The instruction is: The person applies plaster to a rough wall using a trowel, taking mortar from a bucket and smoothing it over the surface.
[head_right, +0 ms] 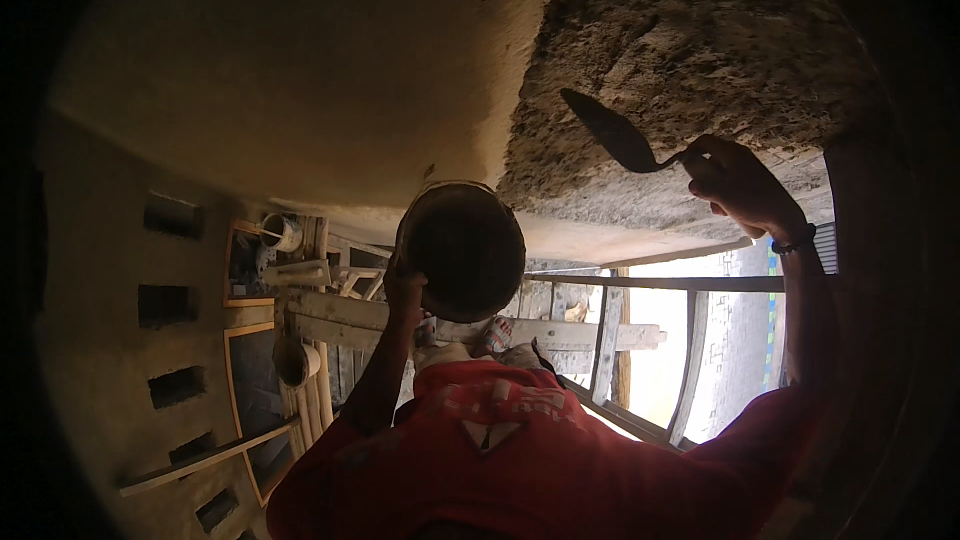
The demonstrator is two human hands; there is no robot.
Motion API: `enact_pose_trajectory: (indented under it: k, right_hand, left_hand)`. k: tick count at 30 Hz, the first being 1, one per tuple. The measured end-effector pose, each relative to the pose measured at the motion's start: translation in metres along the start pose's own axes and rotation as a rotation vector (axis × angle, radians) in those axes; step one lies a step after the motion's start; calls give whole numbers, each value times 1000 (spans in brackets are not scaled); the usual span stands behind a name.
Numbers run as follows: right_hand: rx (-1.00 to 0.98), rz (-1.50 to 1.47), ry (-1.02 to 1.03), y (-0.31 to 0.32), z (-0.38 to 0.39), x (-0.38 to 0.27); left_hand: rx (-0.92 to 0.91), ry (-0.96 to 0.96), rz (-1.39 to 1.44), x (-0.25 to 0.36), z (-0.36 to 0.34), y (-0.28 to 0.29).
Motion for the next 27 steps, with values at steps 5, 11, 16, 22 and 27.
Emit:
enact_pose_trajectory:
  k: [5,11,16,22,27]
  right_hand:
    - [80,457,534,-98,-25,-9]
    - [20,701,809,-183,-39,-28]
    - [449,799,710,-190,-57,-64]
    - [542,990,702,-205,-53,-77]
    - [370,659,659,-188,-19,-75]
  left_hand:
    - [-82,-6,23,7,-3,-34]
    - [-104,-128,-217,43,5,-65]
    - [-188,-388,-127,81,12,-96]
    - [-175,-283,-111,104,11,-109]
    - [-186,-238,-112,109,13,-108]
Point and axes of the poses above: each hand's wrist, its own z-axis away from the middle knuckle, its own y-axis out of the back of the hand, x = y × z, the point moved 10 cm from there along -z, towards the middle knuckle, and after that the axes turned 8 degrees about z, right-handed, at the moved point
